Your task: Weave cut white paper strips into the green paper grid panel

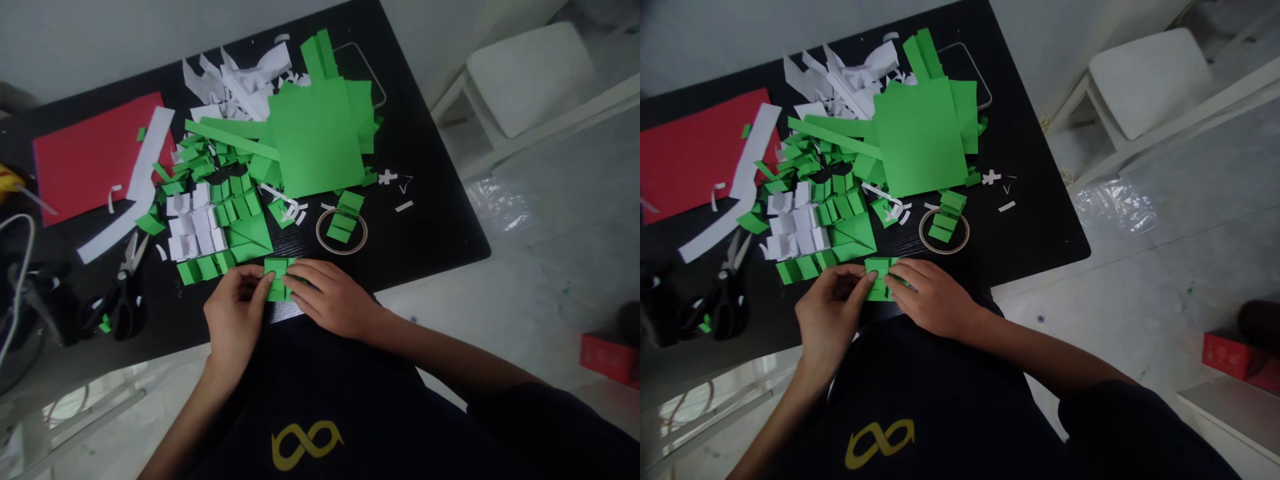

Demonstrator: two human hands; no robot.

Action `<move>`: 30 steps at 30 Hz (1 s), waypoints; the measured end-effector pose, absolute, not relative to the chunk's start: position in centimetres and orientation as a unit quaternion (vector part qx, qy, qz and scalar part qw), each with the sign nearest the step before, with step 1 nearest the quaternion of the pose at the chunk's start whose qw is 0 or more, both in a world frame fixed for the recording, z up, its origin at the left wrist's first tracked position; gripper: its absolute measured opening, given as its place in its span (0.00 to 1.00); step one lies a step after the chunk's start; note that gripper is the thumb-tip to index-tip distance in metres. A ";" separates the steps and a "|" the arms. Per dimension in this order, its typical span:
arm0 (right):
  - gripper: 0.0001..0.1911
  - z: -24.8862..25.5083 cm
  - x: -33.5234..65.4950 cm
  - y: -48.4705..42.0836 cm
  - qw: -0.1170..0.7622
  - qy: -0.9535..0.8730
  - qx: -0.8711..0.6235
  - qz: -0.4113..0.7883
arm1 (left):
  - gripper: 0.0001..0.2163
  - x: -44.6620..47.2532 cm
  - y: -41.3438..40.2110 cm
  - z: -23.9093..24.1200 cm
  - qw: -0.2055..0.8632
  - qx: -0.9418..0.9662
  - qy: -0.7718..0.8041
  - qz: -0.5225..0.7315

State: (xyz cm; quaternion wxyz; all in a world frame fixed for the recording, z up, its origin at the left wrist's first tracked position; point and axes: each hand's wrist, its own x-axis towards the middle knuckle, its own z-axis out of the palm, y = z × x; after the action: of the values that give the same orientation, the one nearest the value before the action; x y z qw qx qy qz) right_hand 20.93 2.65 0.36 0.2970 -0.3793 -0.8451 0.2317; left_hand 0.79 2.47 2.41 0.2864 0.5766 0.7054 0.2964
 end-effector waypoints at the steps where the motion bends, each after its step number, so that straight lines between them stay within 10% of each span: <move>1: 0.17 0.4 20.9 2.7 0.295 -0.845 -0.379 0.234 | 0.09 0.8 2.5 2.4 0.287 0.578 0.703 0.298; 30: 0.18 0.4 20.8 2.5 0.243 -0.875 -0.380 0.177 | 0.04 0.8 2.3 2.1 0.206 0.666 0.663 0.273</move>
State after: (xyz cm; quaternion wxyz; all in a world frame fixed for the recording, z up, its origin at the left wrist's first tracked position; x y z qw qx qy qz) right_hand 20.84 2.51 0.42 0.2426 -0.3800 -0.8750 0.1768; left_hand 0.80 2.32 2.14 0.2063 0.6657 0.6633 0.2727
